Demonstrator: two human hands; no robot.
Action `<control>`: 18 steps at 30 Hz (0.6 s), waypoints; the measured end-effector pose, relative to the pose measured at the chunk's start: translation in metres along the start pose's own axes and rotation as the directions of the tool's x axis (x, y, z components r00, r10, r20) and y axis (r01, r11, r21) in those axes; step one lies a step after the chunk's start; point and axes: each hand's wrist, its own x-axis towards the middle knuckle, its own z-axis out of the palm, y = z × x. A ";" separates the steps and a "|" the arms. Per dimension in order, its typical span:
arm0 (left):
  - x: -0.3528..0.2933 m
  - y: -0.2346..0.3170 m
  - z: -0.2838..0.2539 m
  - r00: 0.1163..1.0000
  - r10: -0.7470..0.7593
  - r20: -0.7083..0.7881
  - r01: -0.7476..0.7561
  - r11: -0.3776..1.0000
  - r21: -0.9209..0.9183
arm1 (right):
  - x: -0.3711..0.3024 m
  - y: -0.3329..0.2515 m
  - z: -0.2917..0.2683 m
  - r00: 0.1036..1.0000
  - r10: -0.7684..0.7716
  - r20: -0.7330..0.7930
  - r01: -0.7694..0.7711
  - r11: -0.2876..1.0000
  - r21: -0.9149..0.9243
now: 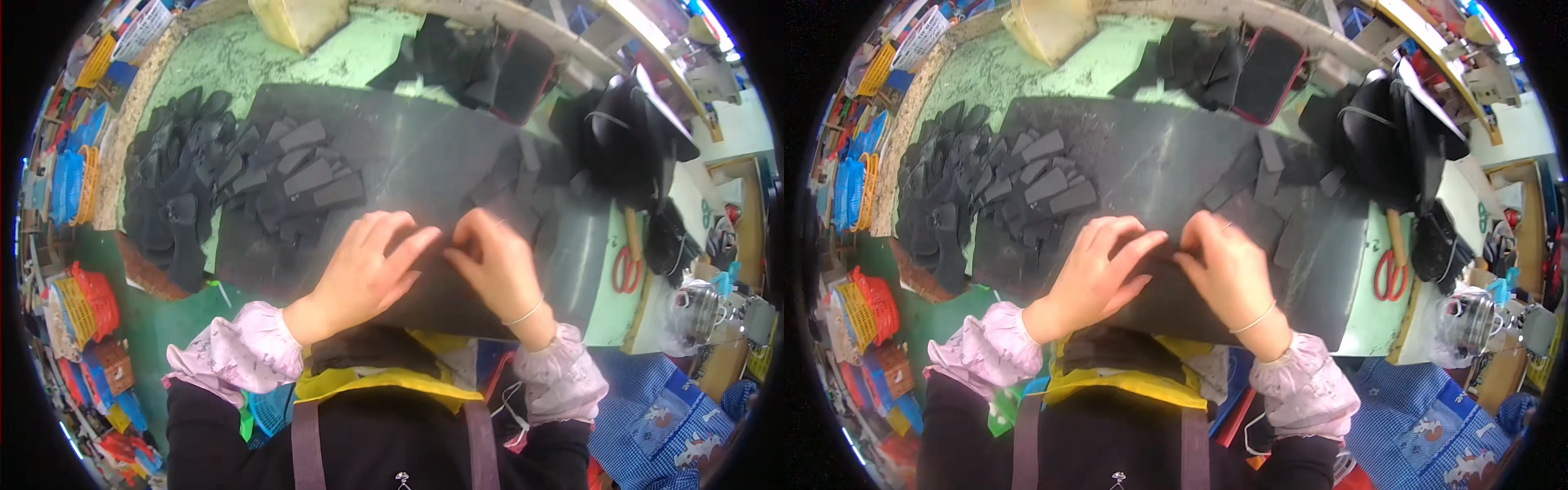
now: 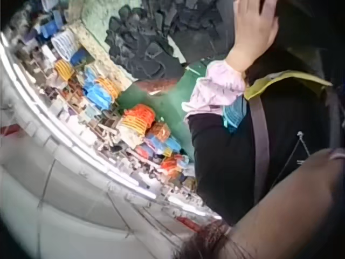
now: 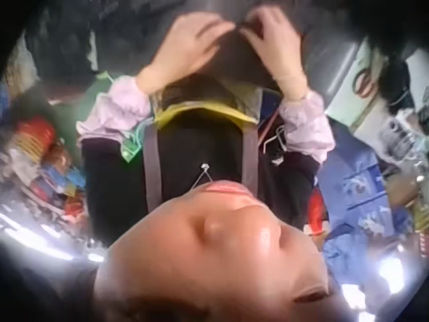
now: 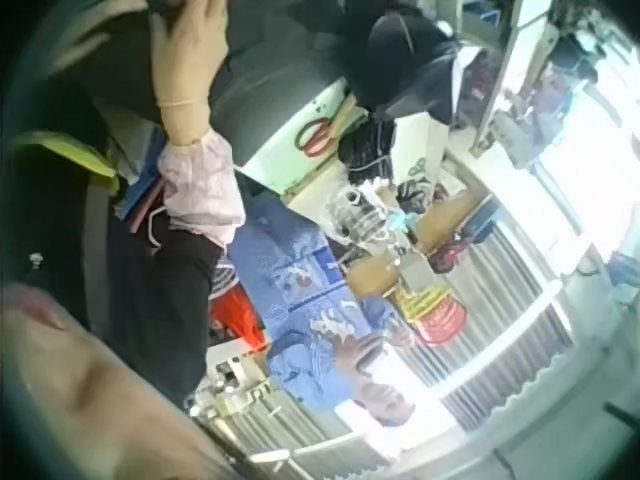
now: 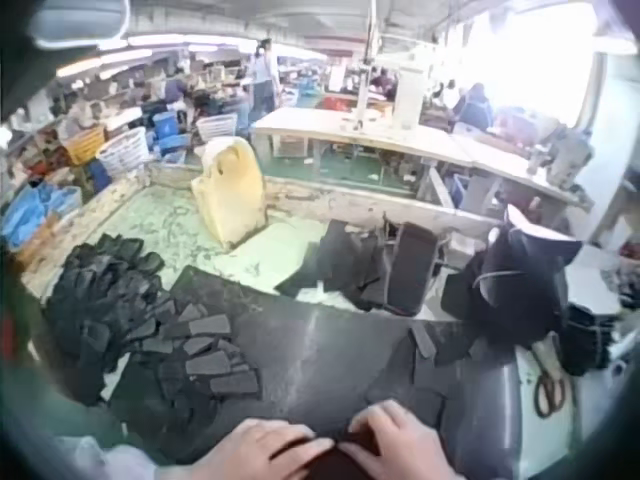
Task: Picking up small black components and placing them onto a larger black base material on a workbench
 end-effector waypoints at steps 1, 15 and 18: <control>0.002 -0.002 0.001 0.999 -0.032 -0.022 0.033 0.998 0.061 | 0.000 -0.005 -0.002 0.996 0.026 0.086 -0.035 0.994 0.106; 0.112 -0.146 -0.068 0.967 -0.243 -0.077 0.249 0.966 0.077 | 0.109 0.040 -0.026 0.980 -0.024 -0.199 0.031 0.999 0.034; 0.165 -0.190 -0.027 0.966 -0.257 -0.038 0.260 0.960 0.103 | 0.154 0.058 -0.035 0.950 -0.020 -0.313 -0.029 0.988 -0.150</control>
